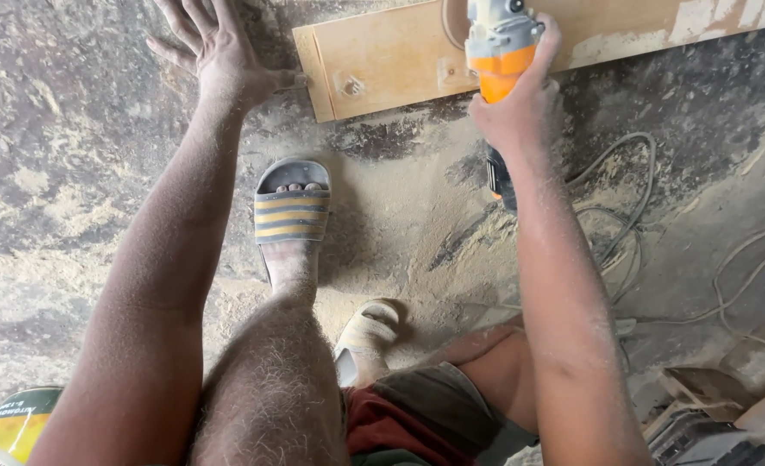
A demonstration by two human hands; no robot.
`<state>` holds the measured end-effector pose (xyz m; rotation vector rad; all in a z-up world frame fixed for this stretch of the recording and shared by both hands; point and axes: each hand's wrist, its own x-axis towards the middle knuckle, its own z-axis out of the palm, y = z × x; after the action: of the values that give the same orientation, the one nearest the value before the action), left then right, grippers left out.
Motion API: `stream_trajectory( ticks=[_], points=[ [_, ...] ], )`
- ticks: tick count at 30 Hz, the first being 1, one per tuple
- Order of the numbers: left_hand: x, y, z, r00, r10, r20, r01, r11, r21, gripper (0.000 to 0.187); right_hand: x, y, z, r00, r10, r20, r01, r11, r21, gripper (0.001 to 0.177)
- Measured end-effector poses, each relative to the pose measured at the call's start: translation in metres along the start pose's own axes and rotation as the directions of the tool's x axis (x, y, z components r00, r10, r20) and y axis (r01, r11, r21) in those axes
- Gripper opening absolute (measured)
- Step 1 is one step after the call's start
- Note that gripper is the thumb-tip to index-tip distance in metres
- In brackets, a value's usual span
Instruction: Sanding wooden planks using an angle grinder with a sanding disc on a workshop floor.
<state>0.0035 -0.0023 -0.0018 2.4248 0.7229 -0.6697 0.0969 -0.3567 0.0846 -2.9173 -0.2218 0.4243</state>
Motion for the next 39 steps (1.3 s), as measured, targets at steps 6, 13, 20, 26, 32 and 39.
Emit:
stream_trajectory(
  ticks=[6, 13, 20, 26, 32, 39],
  points=[
    [0.001, -0.003, 0.004, 0.999, 0.026, -0.028, -0.027, 0.999, -0.019, 0.14, -0.005, -0.002, -0.011, 0.996, 0.075, 0.044, -0.077, 0.996, 0.045, 0.106],
    [0.01, -0.011, 0.013, 0.999, 0.032, -0.027, -0.032, 0.999, -0.016, 0.137, -0.027, -0.05, 0.009, 0.997, -0.073, 0.005, 0.072, 0.994, 0.082, 0.1],
    [0.02, -0.014, 0.018, 0.998, 0.031, -0.058, -0.032, 0.999, -0.019, 0.134, -0.032, -0.08, 0.031, 0.991, -0.122, 0.05, 0.117, 0.989, 0.087, 0.1],
    [0.018, -0.019, 0.028, 0.996, 0.078, -0.043, -0.079, 0.997, -0.02, 0.128, -0.068, -0.076, 0.046, 0.958, -0.202, 0.205, 0.222, 0.972, -0.077, 0.105],
    [0.018, -0.019, 0.03, 0.995, 0.066, -0.081, -0.069, 0.997, -0.037, 0.13, -0.069, -0.081, 0.047, 0.961, -0.229, 0.155, 0.214, 0.971, 0.107, 0.109],
    [0.03, -0.028, 0.044, 0.983, 0.132, -0.124, -0.138, 0.99, -0.037, 0.126, -0.066, -0.078, 0.045, 0.971, -0.166, 0.169, 0.169, 0.986, -0.007, 0.108]
  ],
)
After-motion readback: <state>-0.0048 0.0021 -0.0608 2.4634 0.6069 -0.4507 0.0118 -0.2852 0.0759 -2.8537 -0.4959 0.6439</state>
